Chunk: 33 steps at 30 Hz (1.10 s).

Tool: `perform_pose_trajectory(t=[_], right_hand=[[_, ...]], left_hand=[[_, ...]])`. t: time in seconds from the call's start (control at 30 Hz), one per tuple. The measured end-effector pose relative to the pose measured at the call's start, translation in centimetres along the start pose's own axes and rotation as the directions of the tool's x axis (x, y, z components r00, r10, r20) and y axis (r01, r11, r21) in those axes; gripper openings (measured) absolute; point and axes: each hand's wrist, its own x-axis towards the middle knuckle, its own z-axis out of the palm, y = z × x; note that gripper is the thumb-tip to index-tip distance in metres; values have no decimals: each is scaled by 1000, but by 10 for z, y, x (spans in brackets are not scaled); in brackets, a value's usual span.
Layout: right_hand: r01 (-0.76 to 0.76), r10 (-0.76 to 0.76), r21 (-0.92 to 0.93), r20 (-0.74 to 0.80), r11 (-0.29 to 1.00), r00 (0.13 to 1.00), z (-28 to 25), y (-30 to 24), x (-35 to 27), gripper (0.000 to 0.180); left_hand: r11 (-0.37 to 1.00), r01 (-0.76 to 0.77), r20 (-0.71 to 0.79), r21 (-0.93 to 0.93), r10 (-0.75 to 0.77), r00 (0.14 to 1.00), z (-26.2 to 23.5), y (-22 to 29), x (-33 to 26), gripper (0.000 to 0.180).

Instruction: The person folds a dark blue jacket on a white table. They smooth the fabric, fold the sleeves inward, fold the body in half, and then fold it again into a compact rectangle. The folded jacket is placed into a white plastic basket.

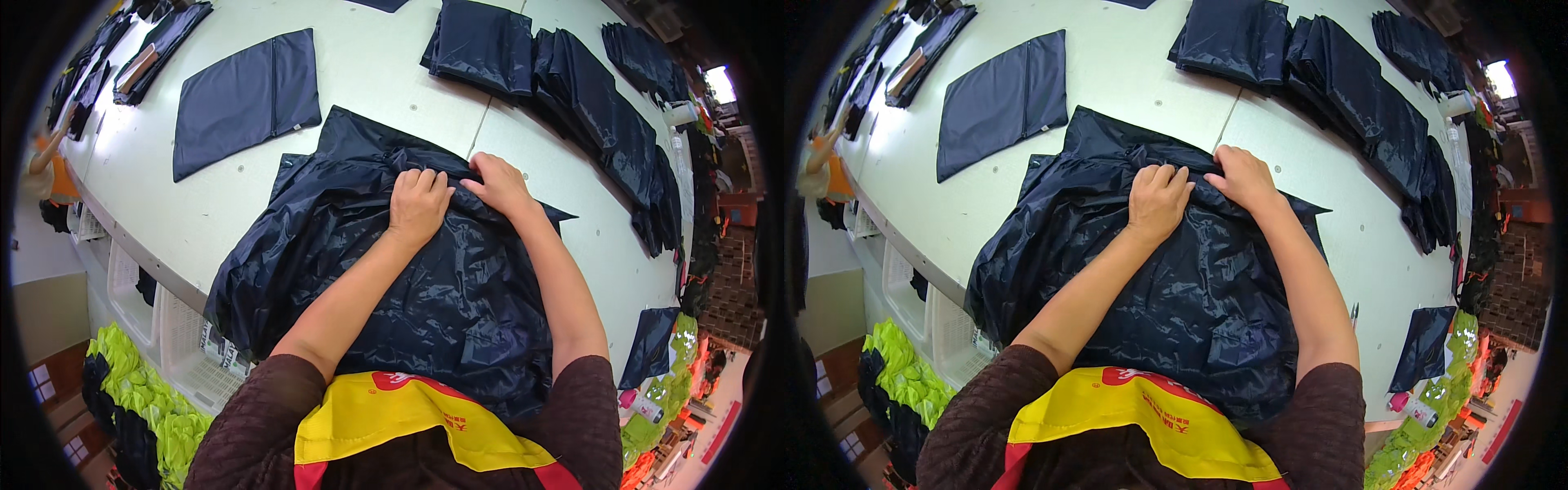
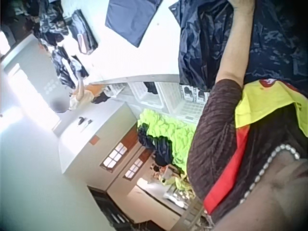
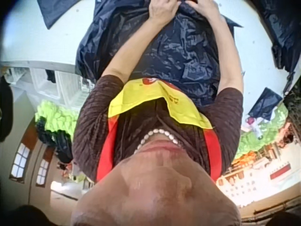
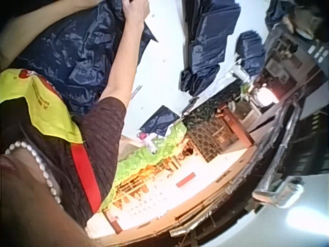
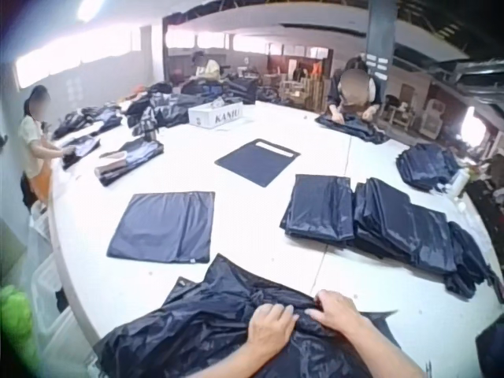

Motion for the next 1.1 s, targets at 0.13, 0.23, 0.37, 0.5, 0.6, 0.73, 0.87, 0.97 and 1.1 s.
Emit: perform_pose_trajectory(t=[0.13,0.23,0.37,0.5,0.6,0.73,0.87,0.97,1.1], right_hand=[[279,-293,-243,-25,929,956,13,-5,25,16],[361,-396,-343,-35,867,918,20,-15,46,12],[400,-417,-143,-121,905,901,33,-38,77,12],[142,-134,274,-48,951,990,40,-46,95,16],[-76,108,543,-27,836,994,27,-62,91,18],[258,-166,326,-285,909,944,23,-62,57,18],[-9,6,-36,-85,999,996,0,0,37,16],[-284,305,-124,202,951,931,-28,56,13,20],[-520,503,73,174,851,847,-35,68,-20,17]], left_hand=[[999,-9,-5,49,9,1000,0,5,-6,38],[999,-30,41,42,28,999,0,4,-6,40],[992,-111,41,52,109,993,1,-2,-12,42],[994,-110,15,-26,110,994,1,-3,-11,40],[993,-90,53,-76,94,994,0,-9,-2,34],[999,23,108,-30,-20,994,-2,-13,12,22],[988,59,358,144,-108,928,-5,-12,45,29],[975,135,526,175,-209,824,-13,-9,62,34],[963,149,581,223,-254,773,-10,3,69,37]])
